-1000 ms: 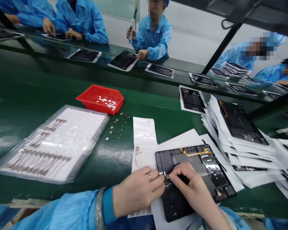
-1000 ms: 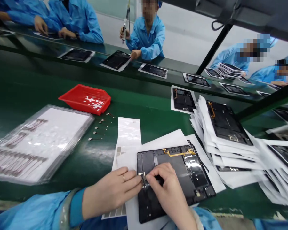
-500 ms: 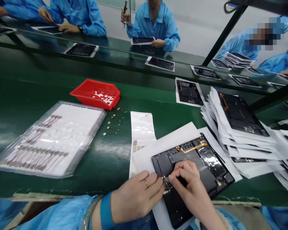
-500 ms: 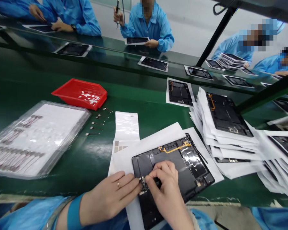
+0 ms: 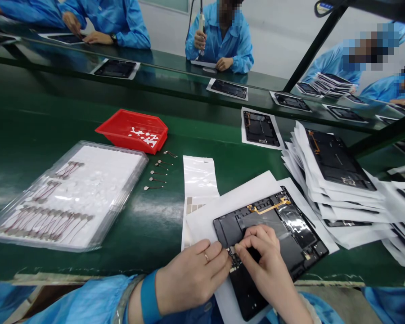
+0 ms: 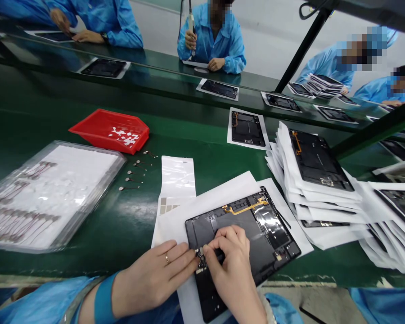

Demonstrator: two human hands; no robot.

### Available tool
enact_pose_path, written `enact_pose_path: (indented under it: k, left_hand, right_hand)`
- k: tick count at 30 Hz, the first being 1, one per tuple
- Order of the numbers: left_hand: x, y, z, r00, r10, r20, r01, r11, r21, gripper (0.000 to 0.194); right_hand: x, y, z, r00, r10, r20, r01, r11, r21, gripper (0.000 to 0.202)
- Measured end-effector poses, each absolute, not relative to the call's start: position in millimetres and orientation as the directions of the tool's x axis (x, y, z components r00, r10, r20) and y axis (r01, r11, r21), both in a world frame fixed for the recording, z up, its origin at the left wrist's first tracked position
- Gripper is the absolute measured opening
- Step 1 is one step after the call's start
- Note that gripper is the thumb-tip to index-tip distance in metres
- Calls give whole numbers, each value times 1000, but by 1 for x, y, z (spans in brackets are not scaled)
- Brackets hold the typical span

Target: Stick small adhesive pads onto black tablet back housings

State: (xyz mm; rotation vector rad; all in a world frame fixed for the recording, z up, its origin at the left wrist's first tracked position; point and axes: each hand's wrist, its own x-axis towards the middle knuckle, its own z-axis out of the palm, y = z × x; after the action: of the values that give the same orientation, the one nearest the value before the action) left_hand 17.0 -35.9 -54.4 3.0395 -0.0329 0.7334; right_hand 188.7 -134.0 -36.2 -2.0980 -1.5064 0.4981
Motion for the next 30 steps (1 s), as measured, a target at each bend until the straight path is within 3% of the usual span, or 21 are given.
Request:
enact_pose_path:
  k: [7, 24, 30]
  left_hand:
    - [18, -36, -55, 894, -4, 447, -7, -1000, 6, 22]
    - [19, -35, -55, 881, 14, 472, 12, -1000, 7, 30]
    - [20, -33, -53, 924, 35, 380, 32, -999, 15, 30]
  right_hand:
    - [188, -133, -35, 321, 947, 4, 762, -256, -595, 19]
    - [190, -133, -35, 307, 952, -15, 763, -256, -593, 20]
    - [190, -132, -37, 299, 954, -19, 775, -254, -578, 19]
